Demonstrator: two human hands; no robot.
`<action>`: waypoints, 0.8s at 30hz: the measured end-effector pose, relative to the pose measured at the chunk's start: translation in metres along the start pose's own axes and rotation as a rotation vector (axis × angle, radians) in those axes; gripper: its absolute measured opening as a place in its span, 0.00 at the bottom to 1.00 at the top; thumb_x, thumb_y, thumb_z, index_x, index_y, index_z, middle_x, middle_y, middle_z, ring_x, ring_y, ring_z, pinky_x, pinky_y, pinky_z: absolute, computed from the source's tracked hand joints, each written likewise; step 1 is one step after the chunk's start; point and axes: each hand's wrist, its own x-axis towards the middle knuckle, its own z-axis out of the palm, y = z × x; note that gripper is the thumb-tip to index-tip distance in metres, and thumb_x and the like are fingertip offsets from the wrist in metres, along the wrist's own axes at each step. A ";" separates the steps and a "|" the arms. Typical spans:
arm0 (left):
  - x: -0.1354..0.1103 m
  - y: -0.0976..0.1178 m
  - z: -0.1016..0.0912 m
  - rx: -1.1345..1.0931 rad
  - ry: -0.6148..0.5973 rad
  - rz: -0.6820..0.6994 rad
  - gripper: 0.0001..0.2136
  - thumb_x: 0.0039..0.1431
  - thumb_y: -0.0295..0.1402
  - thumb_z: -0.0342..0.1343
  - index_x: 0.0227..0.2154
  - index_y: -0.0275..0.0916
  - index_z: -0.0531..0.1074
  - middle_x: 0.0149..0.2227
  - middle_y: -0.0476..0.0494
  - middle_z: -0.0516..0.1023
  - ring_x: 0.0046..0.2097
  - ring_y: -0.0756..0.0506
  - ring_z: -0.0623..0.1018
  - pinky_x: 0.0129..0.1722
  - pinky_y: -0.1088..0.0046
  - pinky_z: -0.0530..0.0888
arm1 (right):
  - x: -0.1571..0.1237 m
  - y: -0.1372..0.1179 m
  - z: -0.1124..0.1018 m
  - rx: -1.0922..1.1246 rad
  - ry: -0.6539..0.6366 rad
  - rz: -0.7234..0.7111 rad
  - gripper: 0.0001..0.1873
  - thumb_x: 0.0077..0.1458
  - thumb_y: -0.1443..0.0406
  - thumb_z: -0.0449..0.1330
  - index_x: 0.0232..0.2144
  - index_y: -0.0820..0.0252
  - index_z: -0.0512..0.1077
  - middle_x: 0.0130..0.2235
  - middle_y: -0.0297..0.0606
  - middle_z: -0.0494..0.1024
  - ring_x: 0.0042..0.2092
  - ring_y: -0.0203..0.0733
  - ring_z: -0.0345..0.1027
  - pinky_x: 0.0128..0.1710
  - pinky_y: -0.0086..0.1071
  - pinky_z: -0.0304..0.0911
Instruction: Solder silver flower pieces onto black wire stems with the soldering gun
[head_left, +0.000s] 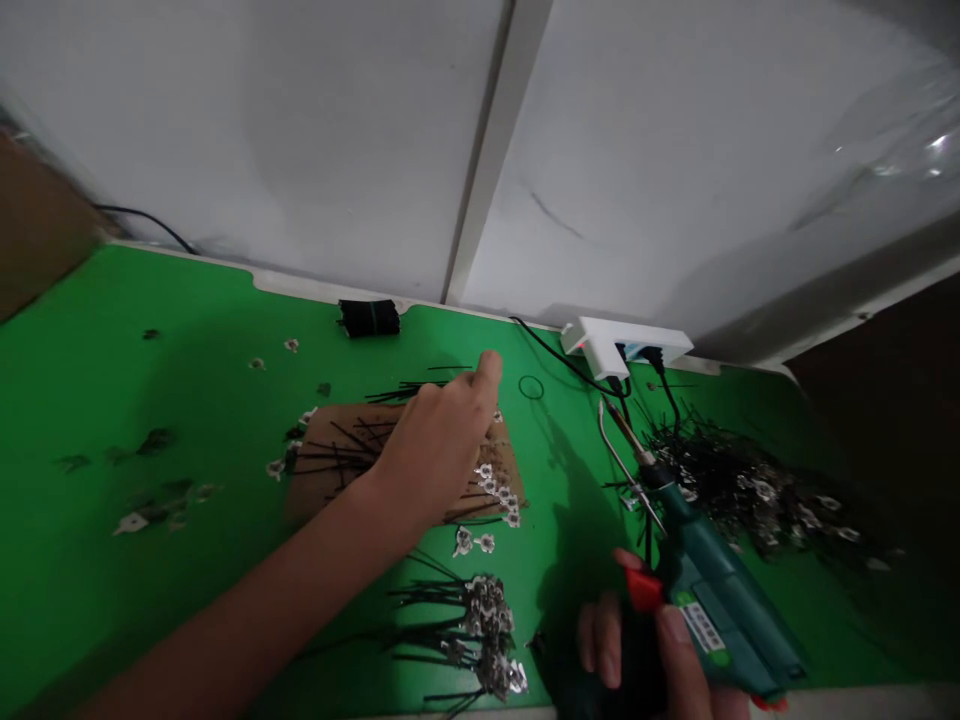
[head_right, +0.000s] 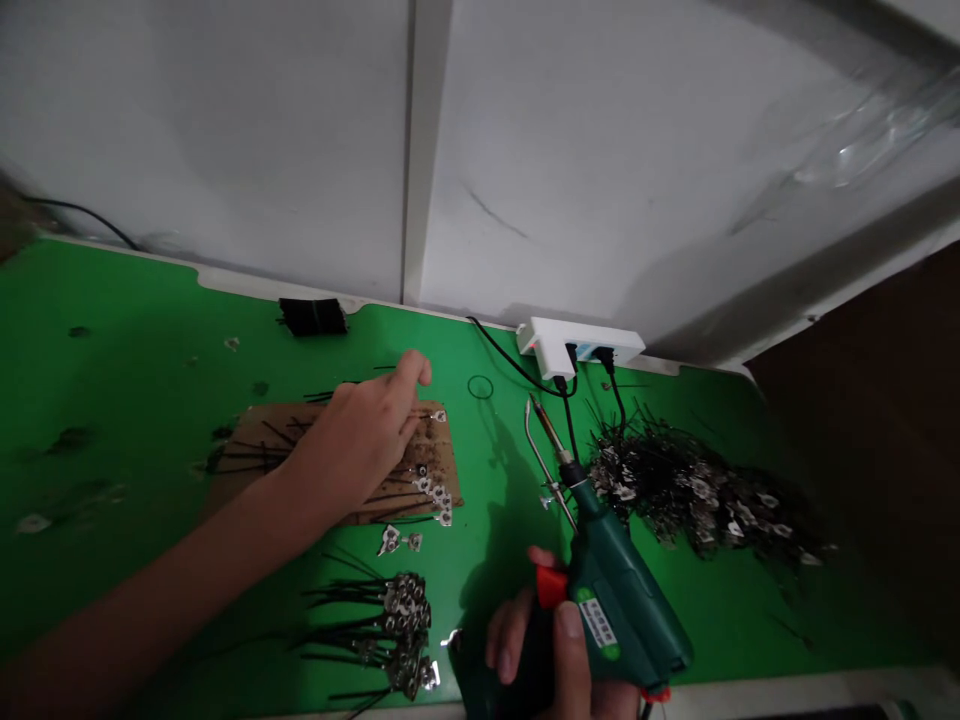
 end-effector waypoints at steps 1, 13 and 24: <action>0.000 -0.001 0.001 -0.010 0.009 0.004 0.22 0.57 0.15 0.52 0.52 0.37 0.57 0.35 0.47 0.79 0.34 0.44 0.80 0.29 0.71 0.68 | -0.001 -0.001 0.003 -0.008 0.007 -0.017 0.13 0.62 0.58 0.59 0.42 0.62 0.75 0.17 0.28 0.65 0.19 0.34 0.57 0.21 0.29 0.54; -0.027 -0.003 -0.007 -0.284 0.188 0.087 0.17 0.55 0.17 0.55 0.43 0.41 0.61 0.32 0.53 0.77 0.32 0.48 0.80 0.32 0.75 0.72 | -0.007 -0.007 0.020 0.008 0.056 -0.137 0.06 0.62 0.63 0.59 0.36 0.59 0.72 0.17 0.29 0.67 0.19 0.35 0.58 0.21 0.29 0.57; -0.063 -0.012 0.003 -0.257 0.058 0.234 0.14 0.65 0.25 0.55 0.51 0.41 0.64 0.41 0.48 0.81 0.39 0.46 0.83 0.38 0.73 0.76 | -0.011 -0.010 0.023 -0.013 0.036 -0.156 0.07 0.63 0.62 0.59 0.32 0.56 0.67 0.17 0.28 0.66 0.20 0.37 0.60 0.22 0.30 0.59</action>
